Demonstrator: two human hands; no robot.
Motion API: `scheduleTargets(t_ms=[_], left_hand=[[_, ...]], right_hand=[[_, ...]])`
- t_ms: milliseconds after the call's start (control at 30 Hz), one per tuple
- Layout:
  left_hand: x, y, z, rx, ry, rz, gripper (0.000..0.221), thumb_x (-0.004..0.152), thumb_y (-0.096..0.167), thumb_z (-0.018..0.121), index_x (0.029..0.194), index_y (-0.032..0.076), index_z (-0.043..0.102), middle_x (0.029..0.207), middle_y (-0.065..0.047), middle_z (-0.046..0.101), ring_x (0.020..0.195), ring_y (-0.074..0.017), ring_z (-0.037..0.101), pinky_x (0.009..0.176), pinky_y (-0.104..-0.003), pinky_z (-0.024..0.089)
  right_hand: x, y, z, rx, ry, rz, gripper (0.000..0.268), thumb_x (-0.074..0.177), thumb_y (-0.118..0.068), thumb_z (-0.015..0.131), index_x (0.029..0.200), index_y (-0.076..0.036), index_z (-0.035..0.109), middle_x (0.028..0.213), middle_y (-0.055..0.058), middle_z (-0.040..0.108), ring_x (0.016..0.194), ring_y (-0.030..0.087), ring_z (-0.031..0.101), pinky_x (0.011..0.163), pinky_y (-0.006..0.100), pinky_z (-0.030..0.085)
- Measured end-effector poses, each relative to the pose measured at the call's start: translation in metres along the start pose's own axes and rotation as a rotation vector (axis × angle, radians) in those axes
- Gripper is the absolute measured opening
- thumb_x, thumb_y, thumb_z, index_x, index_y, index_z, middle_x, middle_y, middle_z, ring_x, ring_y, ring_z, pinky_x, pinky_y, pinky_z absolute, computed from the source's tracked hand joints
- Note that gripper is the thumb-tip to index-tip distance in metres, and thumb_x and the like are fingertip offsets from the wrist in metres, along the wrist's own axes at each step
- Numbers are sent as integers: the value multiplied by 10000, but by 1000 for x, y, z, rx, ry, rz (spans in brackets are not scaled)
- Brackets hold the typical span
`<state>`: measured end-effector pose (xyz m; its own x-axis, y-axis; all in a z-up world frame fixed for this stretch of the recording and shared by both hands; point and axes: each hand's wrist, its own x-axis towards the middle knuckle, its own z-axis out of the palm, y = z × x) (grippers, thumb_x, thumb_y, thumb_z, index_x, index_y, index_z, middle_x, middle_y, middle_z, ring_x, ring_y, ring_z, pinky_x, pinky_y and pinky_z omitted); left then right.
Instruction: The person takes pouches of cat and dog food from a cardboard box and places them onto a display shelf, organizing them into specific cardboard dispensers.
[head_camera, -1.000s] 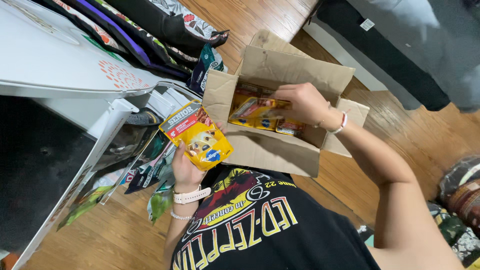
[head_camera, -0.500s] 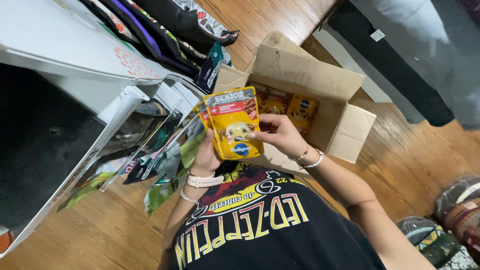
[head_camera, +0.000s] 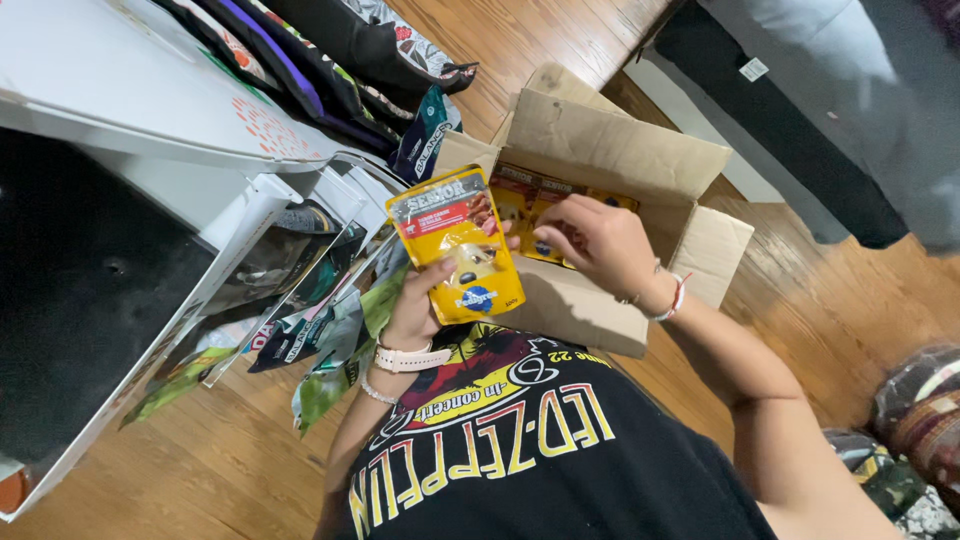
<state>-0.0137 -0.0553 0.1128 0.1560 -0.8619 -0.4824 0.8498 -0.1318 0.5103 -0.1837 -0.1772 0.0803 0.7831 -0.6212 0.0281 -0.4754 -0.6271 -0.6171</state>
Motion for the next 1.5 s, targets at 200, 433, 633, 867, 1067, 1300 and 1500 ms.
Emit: scheduleTargets(t_ms=[200, 433, 633, 867, 1067, 1300, 1500], left_hand=[[18, -20, -59, -103, -299, 72, 567, 787, 203, 600, 1301, 62, 407, 1291, -292, 457, 1166, -470, 459, 909, -651, 385], [17, -21, -91, -63, -342, 47, 577, 825, 232, 538, 1360, 128, 350, 1363, -257, 400, 1241, -465, 377, 969, -644, 312], [16, -22, -107, -38, -272, 27, 612, 810, 286, 531, 1371, 152, 328, 1402, -219, 372, 1262, -448, 367, 977, -618, 312], [13, -24, -108, -39, -201, 29, 663, 769, 283, 562, 1367, 148, 310, 1392, -223, 378, 1255, -445, 376, 989, -588, 297], [13, -28, -112, -57, -202, 14, 629, 775, 255, 563, 1348, 175, 316, 1395, -216, 378, 1260, -442, 374, 1002, -578, 281], [12, -30, -110, -44, -221, 4, 605, 804, 257, 518, 1364, 170, 306, 1405, -220, 368, 1279, -441, 352, 1000, -579, 280], [9, -31, -106, -61, -236, 37, 585, 819, 249, 508, 1364, 160, 314, 1408, -223, 361, 1277, -437, 356, 990, -582, 296]], right_hand=[[-14, 118, 42, -714, -156, -258, 210, 812, -303, 577, 966, -167, 616, 849, -4, 594, 818, 167, 597, 649, 278, 502], [-32, 164, 79, -725, -516, -162, 158, 779, -134, 537, 821, -168, 685, 761, -22, 618, 703, 185, 642, 537, 315, 525], [-33, 202, 104, -1006, -408, -548, 258, 883, -219, 480, 1110, -191, 598, 1037, -21, 604, 991, 174, 603, 804, 299, 500], [-37, 311, 218, -697, -116, -687, 265, 726, -335, 640, 906, -142, 626, 987, 98, 577, 993, 317, 527, 703, 433, 442], [-37, 317, 227, -703, 15, -778, 42, 719, -144, 619, 731, -124, 653, 858, 91, 588, 910, 328, 528, 758, 482, 415], [-21, 230, 131, -827, -349, -655, 123, 691, -85, 598, 608, -169, 634, 658, -16, 615, 704, 215, 590, 672, 407, 458], [-3, 127, 29, -678, -418, -318, 98, 832, -190, 544, 795, -151, 626, 612, 8, 651, 548, 202, 648, 513, 352, 522]])
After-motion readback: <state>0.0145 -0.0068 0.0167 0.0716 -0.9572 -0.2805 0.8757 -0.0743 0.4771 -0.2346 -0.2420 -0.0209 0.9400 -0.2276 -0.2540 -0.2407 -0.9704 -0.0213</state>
